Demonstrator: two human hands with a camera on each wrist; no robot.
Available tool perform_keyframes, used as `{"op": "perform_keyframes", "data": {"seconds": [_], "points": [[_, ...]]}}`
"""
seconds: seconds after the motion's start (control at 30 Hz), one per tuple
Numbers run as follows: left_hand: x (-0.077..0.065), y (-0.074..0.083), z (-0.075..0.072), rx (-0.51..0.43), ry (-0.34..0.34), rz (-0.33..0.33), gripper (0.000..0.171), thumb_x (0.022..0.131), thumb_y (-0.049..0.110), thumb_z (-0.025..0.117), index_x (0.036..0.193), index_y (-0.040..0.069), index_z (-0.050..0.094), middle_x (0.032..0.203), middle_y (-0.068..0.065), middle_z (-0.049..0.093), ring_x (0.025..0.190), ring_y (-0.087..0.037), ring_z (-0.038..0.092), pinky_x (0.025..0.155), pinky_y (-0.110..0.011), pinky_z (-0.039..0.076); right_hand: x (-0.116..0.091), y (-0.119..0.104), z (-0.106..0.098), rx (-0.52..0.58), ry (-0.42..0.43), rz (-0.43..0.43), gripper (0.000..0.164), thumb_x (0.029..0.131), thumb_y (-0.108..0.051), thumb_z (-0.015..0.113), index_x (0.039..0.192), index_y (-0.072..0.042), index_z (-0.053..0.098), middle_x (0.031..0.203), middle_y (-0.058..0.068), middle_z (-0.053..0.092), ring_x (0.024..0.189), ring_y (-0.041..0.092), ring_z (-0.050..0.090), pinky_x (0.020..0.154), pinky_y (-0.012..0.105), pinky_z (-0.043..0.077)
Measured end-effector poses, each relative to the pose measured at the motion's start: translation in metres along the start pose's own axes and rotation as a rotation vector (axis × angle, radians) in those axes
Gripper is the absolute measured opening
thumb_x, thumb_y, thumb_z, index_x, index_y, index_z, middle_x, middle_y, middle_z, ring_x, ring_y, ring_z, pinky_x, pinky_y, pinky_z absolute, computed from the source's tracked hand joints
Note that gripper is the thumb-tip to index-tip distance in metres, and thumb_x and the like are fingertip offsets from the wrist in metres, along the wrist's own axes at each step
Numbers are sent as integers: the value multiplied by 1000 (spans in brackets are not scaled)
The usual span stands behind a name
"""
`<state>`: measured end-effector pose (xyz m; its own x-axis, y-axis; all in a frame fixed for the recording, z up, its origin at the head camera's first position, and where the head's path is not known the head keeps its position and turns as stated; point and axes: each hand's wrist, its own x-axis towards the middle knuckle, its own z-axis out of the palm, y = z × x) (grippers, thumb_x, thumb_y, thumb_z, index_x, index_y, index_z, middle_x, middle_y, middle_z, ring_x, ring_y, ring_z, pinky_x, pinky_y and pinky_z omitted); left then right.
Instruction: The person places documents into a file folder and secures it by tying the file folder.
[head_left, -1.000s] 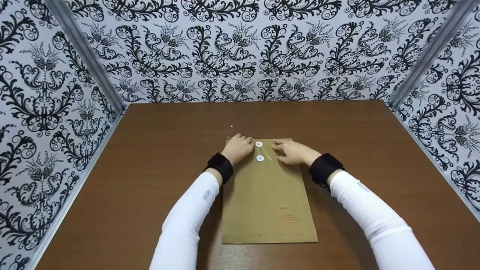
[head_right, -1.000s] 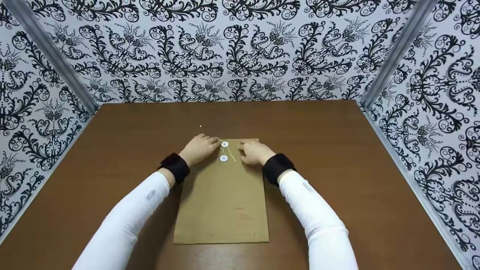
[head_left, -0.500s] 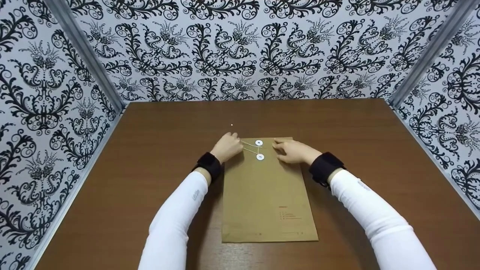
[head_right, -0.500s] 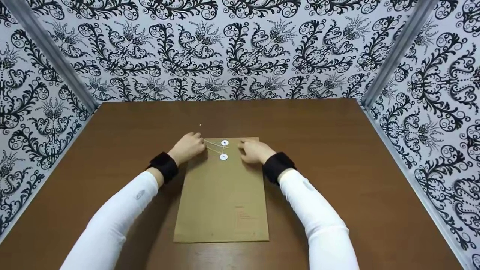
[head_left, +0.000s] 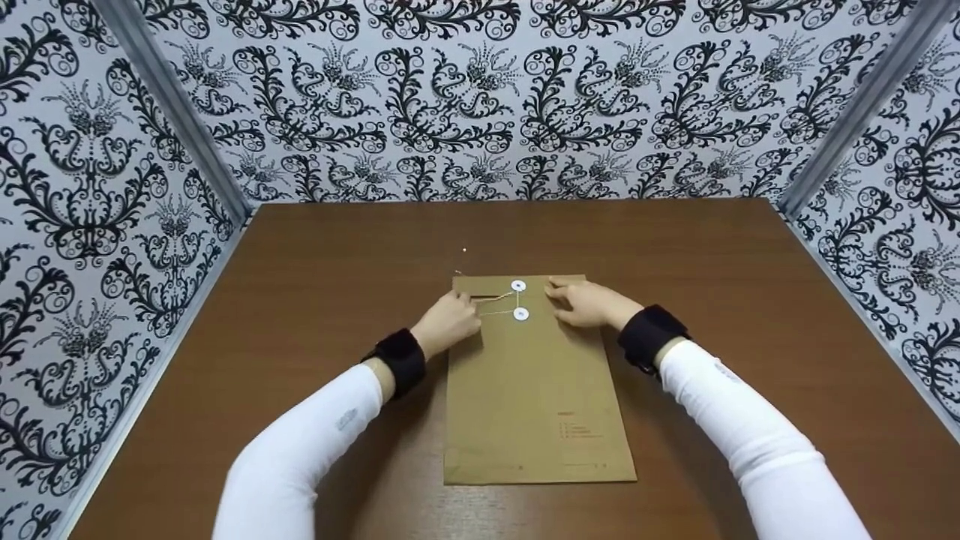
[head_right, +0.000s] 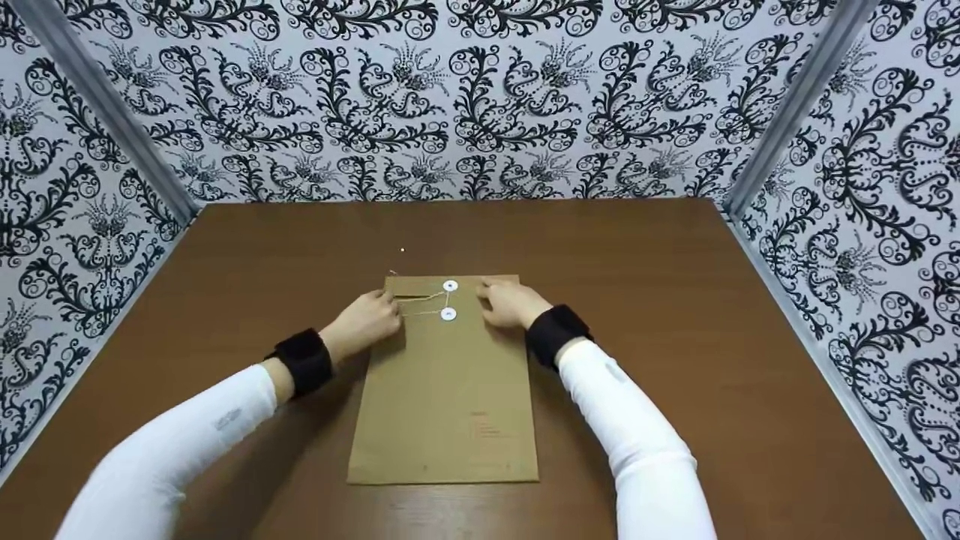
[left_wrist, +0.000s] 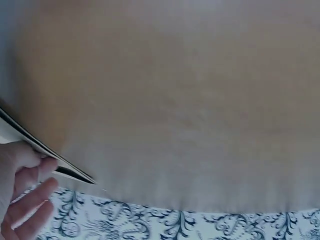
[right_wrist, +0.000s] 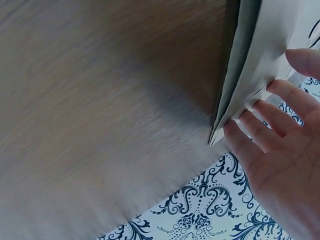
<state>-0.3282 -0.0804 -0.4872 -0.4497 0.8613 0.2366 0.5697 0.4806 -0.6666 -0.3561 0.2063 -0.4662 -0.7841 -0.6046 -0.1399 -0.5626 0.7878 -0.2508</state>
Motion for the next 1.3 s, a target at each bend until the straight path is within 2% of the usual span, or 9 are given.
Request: {"op": "perform_keyframes", "data": {"seconds": [0.2,0.37,0.5,0.83,1.1,1.3], "points": [[-5,22,-20,-4,-10,-91,27,85,8,68,61,21,71,67,3,72,63,-11,62,59,-24,52,-1,-2,-2,13,-26,23,54,101,-16,57,149,6,46,161,32,35,147,49,40,120,56,37],[-7,40,-33,44,2,-137,28,82,7,69,58,21,67,63,4,68,58,-5,56,47,-19,44,-2,-2,-2,13,-21,28,55,101,-16,58,150,6,45,161,32,35,147,48,40,120,55,38],[-8,52,-42,63,-4,-157,28,81,8,70,57,23,65,61,7,64,56,-4,53,46,-18,40,-2,-1,-2,13,-9,18,55,100,-15,58,149,6,46,160,32,36,146,48,41,120,55,38],[-9,71,-66,2,6,-72,25,79,14,75,59,26,69,59,10,66,53,-4,52,46,-19,41,-2,-2,-1,11,-2,19,56,98,-15,59,149,6,46,160,32,37,145,48,42,120,55,38],[-1,80,-72,-113,47,-35,21,78,19,75,60,30,70,63,13,69,53,-3,56,44,-21,39,-2,-3,-3,-4,-16,39,55,99,-17,58,149,5,47,160,31,37,147,48,40,121,56,37],[6,85,-74,-142,75,-20,21,80,19,73,62,30,70,67,12,70,56,-3,58,45,-22,43,-2,-3,-2,-21,-15,33,54,100,-17,58,149,4,48,160,30,38,146,47,43,119,55,39]]}}
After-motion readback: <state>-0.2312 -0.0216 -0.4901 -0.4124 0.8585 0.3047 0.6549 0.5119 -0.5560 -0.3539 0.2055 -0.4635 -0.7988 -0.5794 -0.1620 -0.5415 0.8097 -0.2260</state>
